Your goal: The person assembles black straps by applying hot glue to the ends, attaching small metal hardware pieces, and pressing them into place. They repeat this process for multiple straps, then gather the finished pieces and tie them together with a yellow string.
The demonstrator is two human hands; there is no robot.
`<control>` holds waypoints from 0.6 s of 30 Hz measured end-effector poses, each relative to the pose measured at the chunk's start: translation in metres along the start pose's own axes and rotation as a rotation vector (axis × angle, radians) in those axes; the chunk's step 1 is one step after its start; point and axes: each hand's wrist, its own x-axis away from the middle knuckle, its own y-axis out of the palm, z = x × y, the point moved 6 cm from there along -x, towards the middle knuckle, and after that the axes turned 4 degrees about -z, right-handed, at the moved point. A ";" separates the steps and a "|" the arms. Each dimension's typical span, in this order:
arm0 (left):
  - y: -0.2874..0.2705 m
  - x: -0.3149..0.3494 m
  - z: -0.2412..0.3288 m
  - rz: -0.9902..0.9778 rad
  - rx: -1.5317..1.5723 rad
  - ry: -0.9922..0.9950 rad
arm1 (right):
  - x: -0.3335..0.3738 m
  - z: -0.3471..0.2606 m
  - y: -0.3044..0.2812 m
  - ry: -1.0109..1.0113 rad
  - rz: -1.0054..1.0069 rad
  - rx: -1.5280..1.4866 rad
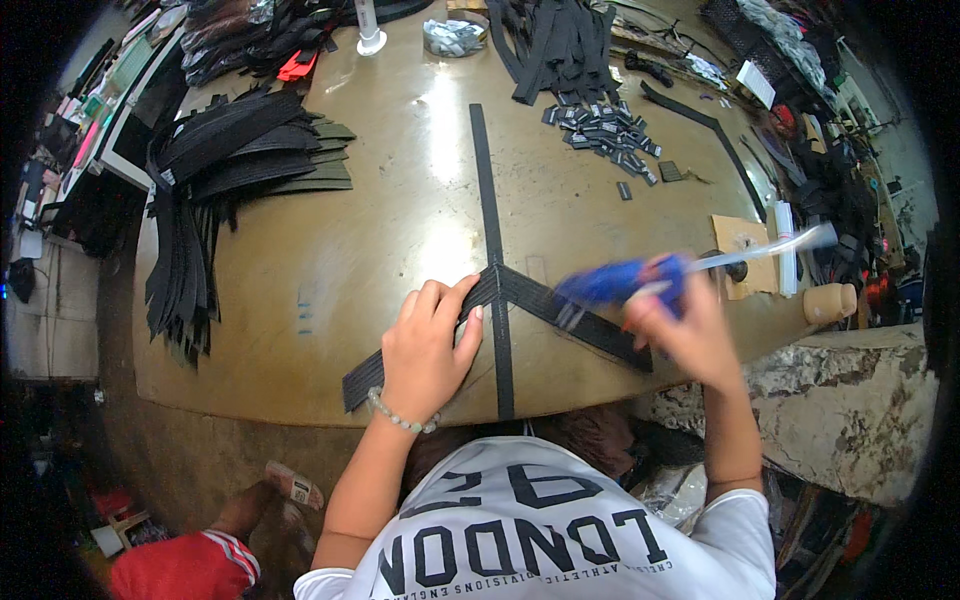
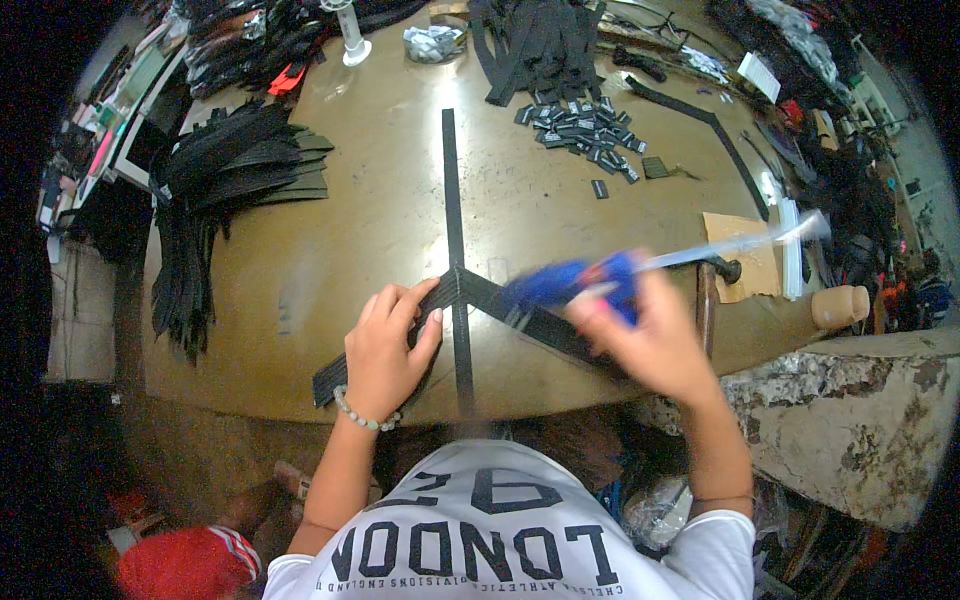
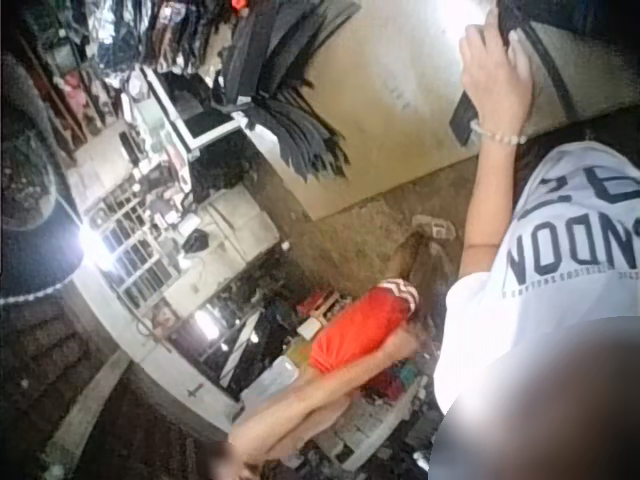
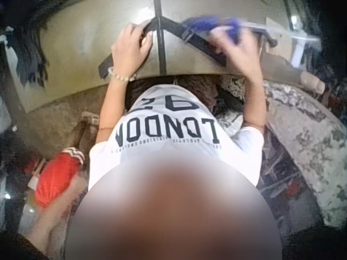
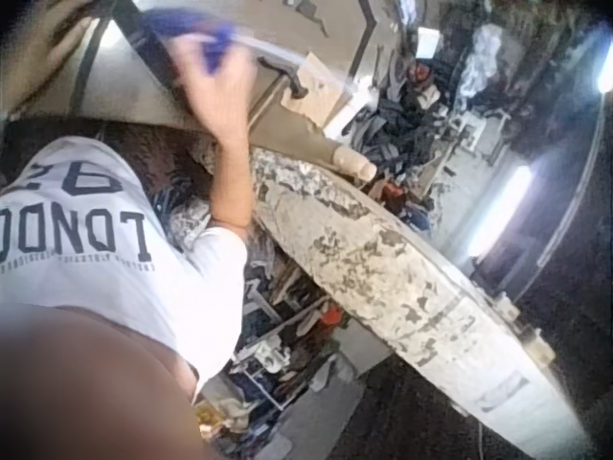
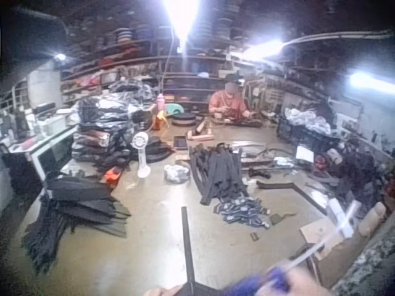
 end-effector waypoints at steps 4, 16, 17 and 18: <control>-0.001 -0.002 0.001 -0.012 -0.001 -0.013 | 0.029 0.058 -0.130 -0.066 0.932 0.252; -0.001 -0.005 0.002 -0.078 0.005 -0.066 | -0.009 0.003 -0.077 -0.093 0.641 0.573; -0.001 -0.004 0.002 -0.076 0.000 -0.068 | -0.041 0.005 -0.059 -0.212 0.574 0.522; -0.001 -0.004 0.003 -0.069 0.004 -0.059 | -0.069 0.011 -0.045 -0.279 0.525 0.609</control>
